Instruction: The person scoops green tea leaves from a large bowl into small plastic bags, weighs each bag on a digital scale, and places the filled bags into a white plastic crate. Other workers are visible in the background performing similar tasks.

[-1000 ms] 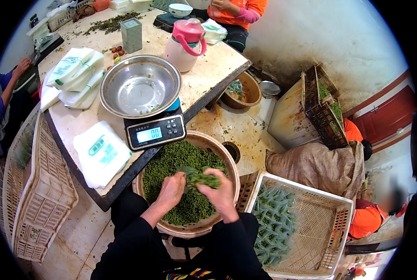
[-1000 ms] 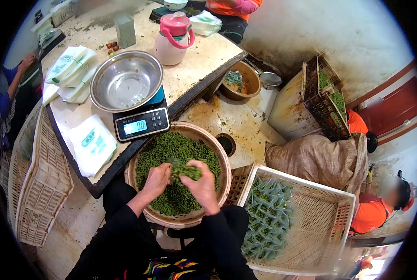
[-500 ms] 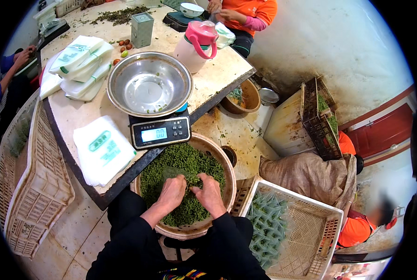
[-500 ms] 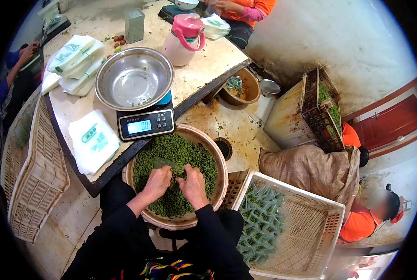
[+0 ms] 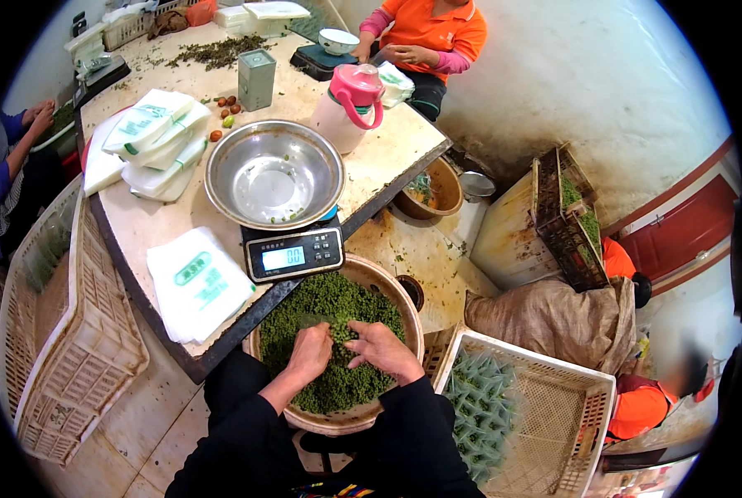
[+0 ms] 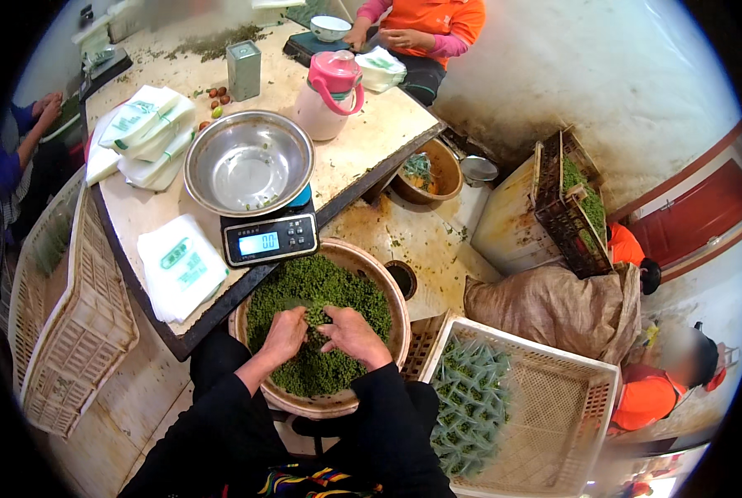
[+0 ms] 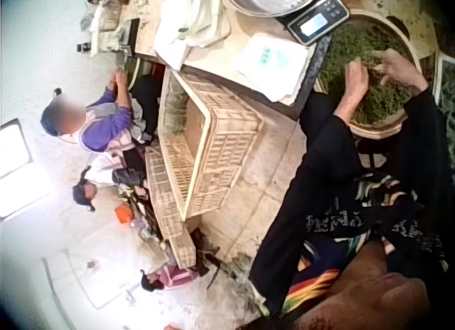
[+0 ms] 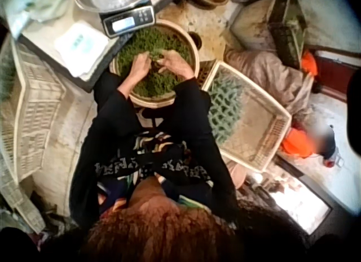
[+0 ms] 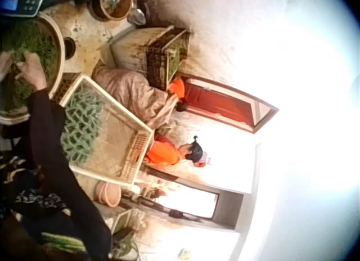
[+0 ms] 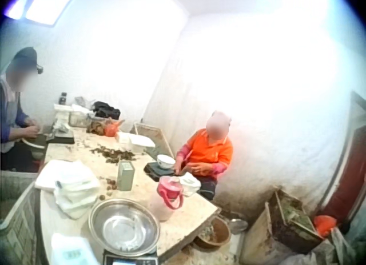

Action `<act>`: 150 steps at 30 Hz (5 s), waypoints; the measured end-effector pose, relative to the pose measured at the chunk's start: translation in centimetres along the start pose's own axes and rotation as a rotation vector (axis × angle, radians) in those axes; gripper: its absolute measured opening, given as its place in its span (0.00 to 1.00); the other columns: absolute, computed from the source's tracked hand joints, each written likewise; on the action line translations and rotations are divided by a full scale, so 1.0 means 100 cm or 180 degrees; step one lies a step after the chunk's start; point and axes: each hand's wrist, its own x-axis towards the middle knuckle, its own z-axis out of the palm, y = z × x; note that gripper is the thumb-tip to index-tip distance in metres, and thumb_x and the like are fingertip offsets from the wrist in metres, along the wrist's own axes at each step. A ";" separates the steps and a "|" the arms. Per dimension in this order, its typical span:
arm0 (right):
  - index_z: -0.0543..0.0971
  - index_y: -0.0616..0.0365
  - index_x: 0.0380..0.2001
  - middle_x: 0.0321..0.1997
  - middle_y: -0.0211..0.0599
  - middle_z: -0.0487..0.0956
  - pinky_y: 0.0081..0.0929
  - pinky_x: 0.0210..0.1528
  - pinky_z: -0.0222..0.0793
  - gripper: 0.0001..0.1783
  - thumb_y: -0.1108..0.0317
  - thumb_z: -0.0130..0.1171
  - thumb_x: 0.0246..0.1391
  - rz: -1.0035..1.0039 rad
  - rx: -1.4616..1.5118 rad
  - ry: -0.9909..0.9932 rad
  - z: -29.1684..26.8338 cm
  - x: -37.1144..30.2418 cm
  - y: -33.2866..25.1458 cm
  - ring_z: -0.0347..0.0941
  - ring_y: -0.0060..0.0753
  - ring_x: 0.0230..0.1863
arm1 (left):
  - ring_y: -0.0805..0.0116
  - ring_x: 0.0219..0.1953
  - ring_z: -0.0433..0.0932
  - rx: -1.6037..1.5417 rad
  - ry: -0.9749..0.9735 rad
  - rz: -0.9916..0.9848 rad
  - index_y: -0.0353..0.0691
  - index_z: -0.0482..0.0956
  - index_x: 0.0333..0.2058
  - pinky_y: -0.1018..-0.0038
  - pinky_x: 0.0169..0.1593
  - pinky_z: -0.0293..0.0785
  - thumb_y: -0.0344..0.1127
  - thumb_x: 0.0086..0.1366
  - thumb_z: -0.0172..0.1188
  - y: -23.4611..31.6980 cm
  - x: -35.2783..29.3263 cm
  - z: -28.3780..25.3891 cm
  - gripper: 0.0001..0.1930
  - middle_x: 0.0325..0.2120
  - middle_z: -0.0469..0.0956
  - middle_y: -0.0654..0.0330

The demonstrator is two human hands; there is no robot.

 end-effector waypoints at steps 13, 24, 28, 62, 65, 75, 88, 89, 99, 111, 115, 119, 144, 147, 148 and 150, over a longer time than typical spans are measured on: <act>0.63 0.61 0.51 0.41 0.34 0.70 0.29 0.39 0.70 0.25 0.72 0.58 0.50 0.0599 0.2327 0.0306 0.018 -0.009 0.050 0.68 0.27 0.41 | 0.56 0.19 0.76 -0.0708 -0.0363 -0.0227 0.28 0.72 0.37 0.65 0.24 0.68 0.29 0.62 0.45 0.030 -0.011 -0.013 0.11 0.15 0.72 0.48; 0.68 0.66 0.20 0.14 0.41 0.67 0.30 0.22 0.62 0.07 0.79 0.56 0.34 -0.0120 -0.0264 0.2256 0.046 0.004 0.059 0.68 0.27 0.19 | 0.48 0.20 0.75 0.1026 0.0215 0.0999 0.28 0.71 0.42 0.60 0.23 0.70 0.27 0.58 0.51 0.024 -0.024 0.003 0.13 0.16 0.73 0.45; 0.70 0.63 0.24 0.17 0.38 0.70 0.28 0.24 0.64 0.06 0.79 0.55 0.38 -0.0148 -0.0686 0.2324 0.053 0.015 0.055 0.69 0.27 0.21 | 0.49 0.21 0.75 0.0979 0.0242 0.0865 0.28 0.70 0.42 0.60 0.24 0.70 0.28 0.59 0.51 0.016 -0.020 0.005 0.14 0.16 0.73 0.46; 0.70 0.70 0.40 0.26 0.34 0.74 0.17 0.28 0.70 0.14 0.79 0.58 0.48 -0.0361 0.1530 0.0783 0.039 -0.043 0.036 0.72 0.21 0.24 | 0.70 0.16 0.69 0.0060 0.0166 0.0724 0.35 0.72 0.46 0.72 0.22 0.66 0.27 0.61 0.51 0.014 -0.028 -0.012 0.13 0.15 0.67 0.50; 0.69 0.69 0.38 0.28 0.34 0.74 0.19 0.30 0.70 0.16 0.77 0.61 0.45 -0.0338 0.1393 0.0532 0.029 -0.043 0.028 0.72 0.22 0.27 | 0.73 0.17 0.68 -0.0110 0.0061 0.0745 0.34 0.72 0.45 0.74 0.22 0.65 0.27 0.62 0.50 0.020 -0.031 -0.011 0.13 0.15 0.68 0.56; 0.73 0.61 0.27 0.18 0.35 0.71 0.26 0.28 0.66 0.09 0.77 0.60 0.37 -0.0995 0.0870 0.1547 0.059 0.005 0.092 0.68 0.23 0.23 | 0.59 0.20 0.74 -0.0195 -0.0144 0.1517 0.30 0.71 0.44 0.67 0.24 0.68 0.29 0.61 0.51 0.044 -0.040 0.002 0.13 0.20 0.73 0.50; 0.75 0.65 0.33 0.19 0.52 0.75 0.33 0.26 0.69 0.15 0.77 0.64 0.37 -0.0786 -0.0963 0.1444 0.044 0.003 0.071 0.75 0.44 0.22 | 0.59 0.16 0.73 0.0659 -0.0111 0.0422 0.37 0.72 0.45 0.68 0.22 0.67 0.28 0.56 0.52 0.041 -0.033 -0.005 0.16 0.14 0.70 0.48; 0.76 0.65 0.32 0.19 0.52 0.75 0.33 0.25 0.69 0.15 0.77 0.64 0.37 -0.0795 -0.0691 0.1454 0.045 0.001 0.060 0.75 0.44 0.22 | 0.55 0.17 0.73 0.0793 0.0064 0.0432 0.36 0.72 0.42 0.64 0.23 0.68 0.29 0.56 0.52 0.040 -0.032 -0.011 0.13 0.14 0.71 0.47; 0.75 0.63 0.31 0.17 0.39 0.74 0.24 0.20 0.64 0.13 0.75 0.64 0.40 -0.0721 -0.0196 0.1199 0.047 -0.010 0.041 0.67 0.21 0.17 | 0.48 0.19 0.75 0.1630 0.0468 0.0336 0.37 0.67 0.24 0.57 0.23 0.71 0.32 0.55 0.48 0.040 -0.033 -0.012 0.05 0.14 0.73 0.48; 0.72 0.61 0.42 0.17 0.30 0.73 0.21 0.21 0.64 0.19 0.73 0.62 0.44 -0.0370 -0.0312 0.0645 0.027 -0.019 0.060 0.71 0.23 0.20 | 0.49 0.19 0.75 0.1966 -0.0473 0.0652 0.36 0.68 0.23 0.57 0.23 0.70 0.30 0.50 0.50 0.068 -0.030 -0.035 0.04 0.13 0.72 0.50; 0.66 0.63 0.51 0.31 0.36 0.77 0.19 0.26 0.65 0.23 0.68 0.56 0.54 -0.0477 0.3615 0.0283 -0.010 -0.057 0.014 0.71 0.26 0.26 | 0.50 0.19 0.74 0.2043 -0.0309 0.0971 0.37 0.68 0.24 0.59 0.23 0.70 0.30 0.52 0.50 0.153 -0.003 -0.089 0.03 0.13 0.72 0.51; 0.71 0.65 0.46 0.25 0.37 0.77 0.25 0.23 0.66 0.23 0.64 0.62 0.49 -0.0167 0.1534 0.1112 0.012 -0.013 0.095 0.71 0.26 0.22 | 0.55 0.17 0.75 0.2261 0.0931 0.2077 0.37 0.68 0.24 0.62 0.21 0.71 0.30 0.53 0.50 0.228 0.040 -0.156 0.04 0.14 0.73 0.53; 0.75 0.66 0.36 0.26 0.36 0.69 0.28 0.34 0.67 0.10 0.80 0.55 0.48 -0.0633 0.1035 0.1103 0.049 0.009 0.142 0.66 0.29 0.28 | 0.51 0.49 0.67 0.1238 -0.0586 0.0429 0.39 0.64 0.53 0.60 0.51 0.64 0.27 0.51 0.60 0.048 -0.049 -0.049 0.28 0.49 0.66 0.47; 0.74 0.68 0.38 0.28 0.32 0.69 0.22 0.33 0.66 0.11 0.84 0.51 0.50 -0.1245 0.0318 0.0995 0.040 -0.024 0.069 0.66 0.24 0.29 | 0.51 0.47 0.68 0.1183 -0.0414 0.0471 0.38 0.69 0.48 0.62 0.48 0.65 0.26 0.52 0.59 0.042 -0.039 -0.039 0.23 0.44 0.70 0.49; 0.74 0.68 0.38 0.28 0.32 0.70 0.20 0.33 0.66 0.10 0.83 0.51 0.50 -0.1351 0.0645 0.0959 0.039 -0.028 0.065 0.66 0.23 0.30 | 0.51 0.46 0.69 0.1039 -0.0649 0.0456 0.37 0.71 0.46 0.62 0.47 0.66 0.26 0.52 0.59 0.032 -0.031 -0.036 0.20 0.43 0.72 0.50; 0.75 0.68 0.38 0.30 0.31 0.71 0.18 0.32 0.65 0.10 0.82 0.51 0.50 -0.1337 0.1037 0.0875 0.038 -0.035 0.058 0.66 0.20 0.29 | 0.50 0.44 0.70 0.0338 -0.1207 -0.0092 0.35 0.75 0.38 0.65 0.42 0.69 0.26 0.53 0.57 0.036 -0.023 -0.040 0.12 0.36 0.75 0.52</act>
